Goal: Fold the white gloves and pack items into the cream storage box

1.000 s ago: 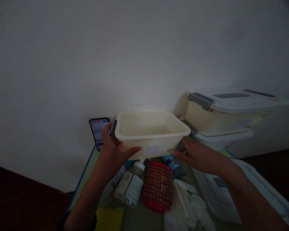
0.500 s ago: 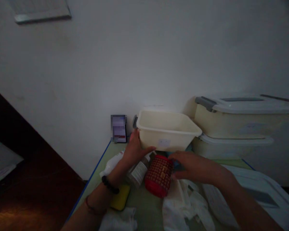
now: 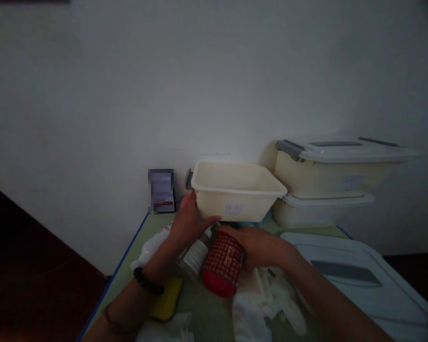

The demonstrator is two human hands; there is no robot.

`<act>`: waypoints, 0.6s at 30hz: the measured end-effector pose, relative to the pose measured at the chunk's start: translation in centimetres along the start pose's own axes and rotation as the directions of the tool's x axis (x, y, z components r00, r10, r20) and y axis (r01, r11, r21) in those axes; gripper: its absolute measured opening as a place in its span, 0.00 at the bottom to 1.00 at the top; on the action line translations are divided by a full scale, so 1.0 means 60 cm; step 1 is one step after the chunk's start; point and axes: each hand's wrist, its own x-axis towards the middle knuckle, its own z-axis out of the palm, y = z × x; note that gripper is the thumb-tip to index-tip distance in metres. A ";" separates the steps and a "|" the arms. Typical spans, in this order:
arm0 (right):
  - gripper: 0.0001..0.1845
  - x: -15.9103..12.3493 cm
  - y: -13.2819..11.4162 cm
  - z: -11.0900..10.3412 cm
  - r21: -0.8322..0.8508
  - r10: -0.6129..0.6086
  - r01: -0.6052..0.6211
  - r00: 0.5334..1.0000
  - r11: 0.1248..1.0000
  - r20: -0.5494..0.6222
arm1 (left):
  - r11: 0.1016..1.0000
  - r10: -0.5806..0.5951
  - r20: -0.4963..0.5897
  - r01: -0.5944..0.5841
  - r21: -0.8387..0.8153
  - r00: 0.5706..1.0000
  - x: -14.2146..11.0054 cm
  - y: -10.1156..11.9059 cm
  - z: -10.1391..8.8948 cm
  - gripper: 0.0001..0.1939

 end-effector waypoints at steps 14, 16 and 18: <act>0.40 0.015 0.007 0.000 0.171 -0.284 0.273 0.958 0.947 0.043 | 0.986 0.103 0.195 -0.126 0.113 0.975 0.009 -0.008 -0.020 0.40; 0.37 0.009 0.004 -0.008 0.154 -0.221 0.214 0.975 0.965 0.033 | 0.979 0.124 0.288 -0.164 0.120 0.949 0.008 -0.001 -0.048 0.35; 0.36 -0.004 -0.001 -0.018 0.139 -0.197 0.198 0.980 0.970 -0.022 | 0.958 0.075 0.409 -0.180 0.223 0.910 -0.001 0.014 -0.084 0.26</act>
